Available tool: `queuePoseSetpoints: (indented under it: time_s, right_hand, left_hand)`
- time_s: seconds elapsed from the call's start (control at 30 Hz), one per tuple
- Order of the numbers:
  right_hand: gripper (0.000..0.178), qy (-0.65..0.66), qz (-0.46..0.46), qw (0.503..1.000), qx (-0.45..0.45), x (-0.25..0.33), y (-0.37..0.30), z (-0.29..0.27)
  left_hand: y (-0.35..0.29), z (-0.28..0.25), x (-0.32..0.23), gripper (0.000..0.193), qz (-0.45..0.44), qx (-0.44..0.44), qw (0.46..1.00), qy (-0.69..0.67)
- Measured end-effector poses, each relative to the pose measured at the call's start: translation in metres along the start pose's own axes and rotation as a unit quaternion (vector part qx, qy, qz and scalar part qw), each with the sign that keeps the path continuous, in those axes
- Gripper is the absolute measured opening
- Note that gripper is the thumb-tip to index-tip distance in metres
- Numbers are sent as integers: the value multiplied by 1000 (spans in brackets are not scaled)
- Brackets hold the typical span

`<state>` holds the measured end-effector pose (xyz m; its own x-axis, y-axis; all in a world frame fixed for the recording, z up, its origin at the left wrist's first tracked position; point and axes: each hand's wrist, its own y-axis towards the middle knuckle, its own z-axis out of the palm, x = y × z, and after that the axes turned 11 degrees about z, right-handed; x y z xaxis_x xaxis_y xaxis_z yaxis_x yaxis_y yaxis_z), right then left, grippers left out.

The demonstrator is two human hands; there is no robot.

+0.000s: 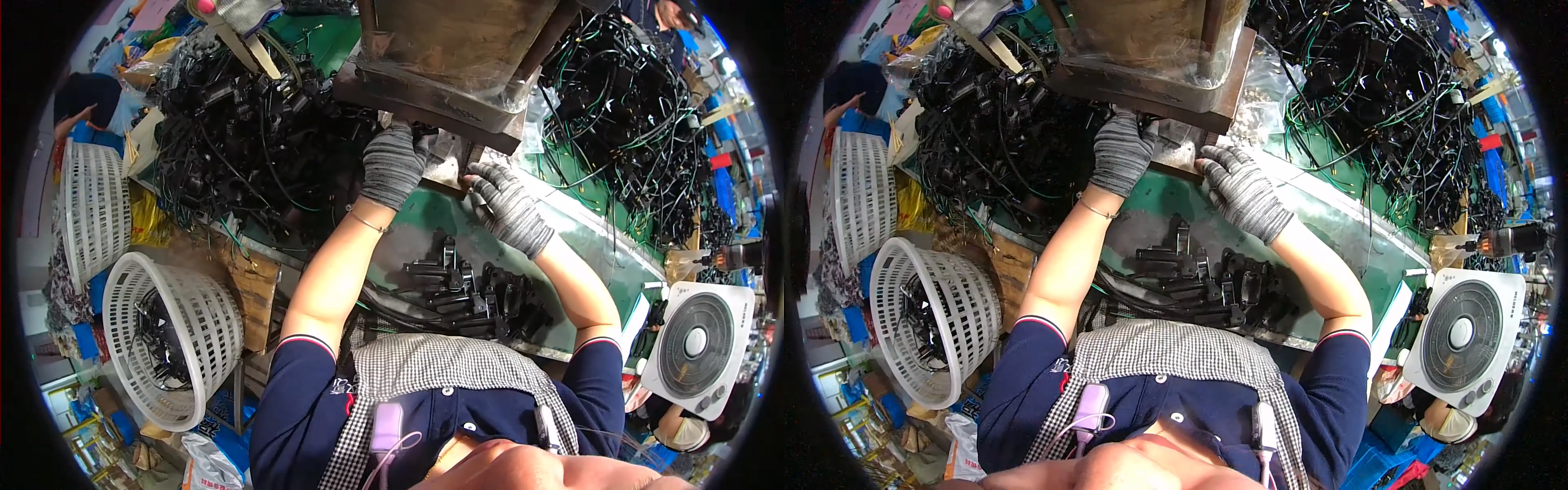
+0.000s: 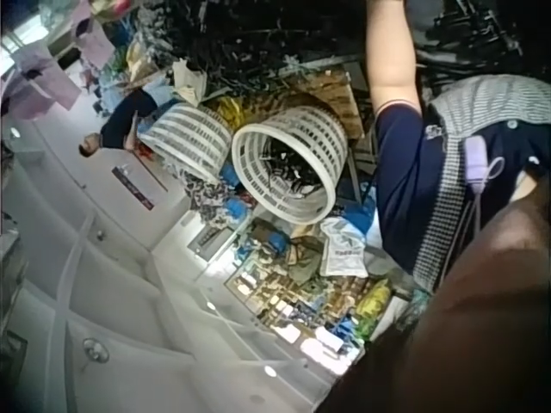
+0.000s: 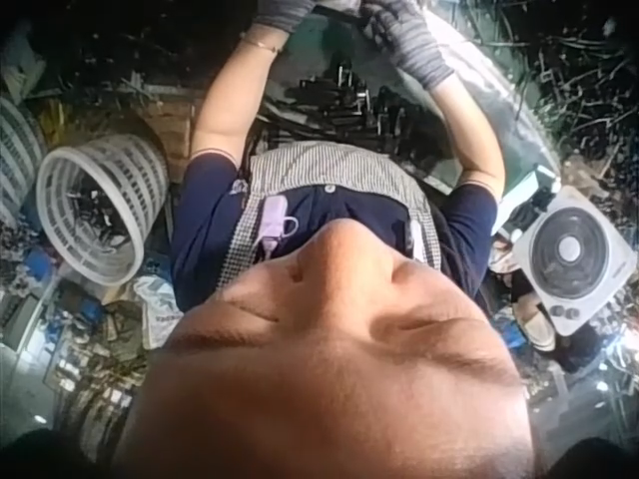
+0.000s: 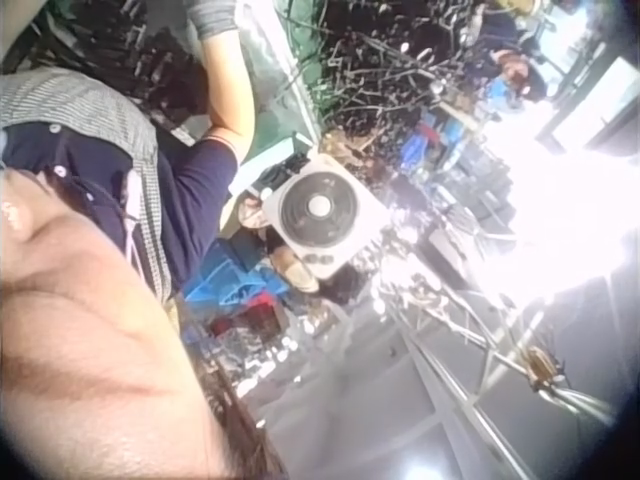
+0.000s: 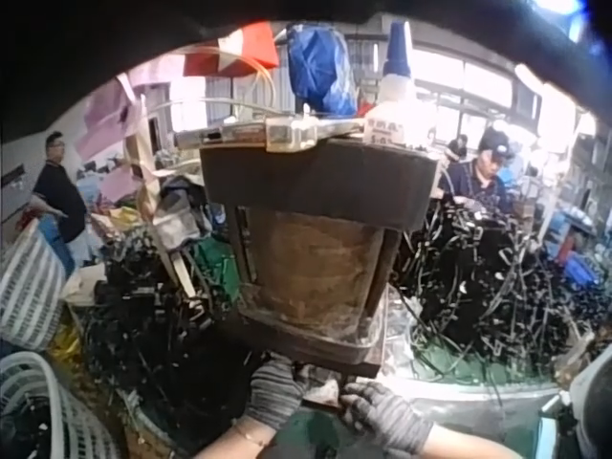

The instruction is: Assembling and crimping wire harnesses using a pneumatic press machine.

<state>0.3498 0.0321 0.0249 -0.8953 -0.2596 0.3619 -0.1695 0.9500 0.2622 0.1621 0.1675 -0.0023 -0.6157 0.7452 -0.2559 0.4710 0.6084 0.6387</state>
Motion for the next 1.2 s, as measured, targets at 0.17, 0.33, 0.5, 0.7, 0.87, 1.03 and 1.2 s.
queuePoseSetpoints:
  time_s: [0.17,0.33,0.5,0.7,0.87,1.03,1.2]
  right_hand:
    - [40,60,106,992,-25,-14,-8,-2]
    - [21,18,199,979,29,-41,-8,6]
    - [19,-53,208,971,104,-36,-10,25]
    - [22,-72,206,971,97,-32,-7,26]
    - [22,-73,238,961,120,-39,-12,27]
    - [21,-58,278,945,161,-34,-5,27]
    - [22,11,272,957,104,-43,-20,22]
  left_hand:
    - [2,-6,-1,33,1,-30,999,-32]
    - [-26,-46,-35,30,44,3,999,7]
    - [-68,-93,-60,28,53,335,939,-58]
    - [-93,-142,-37,29,162,204,958,-118]
    - [-104,-187,15,40,10,269,947,177]
    - [-141,-161,88,52,178,159,936,261]
    - [-128,-144,108,50,269,105,914,285]
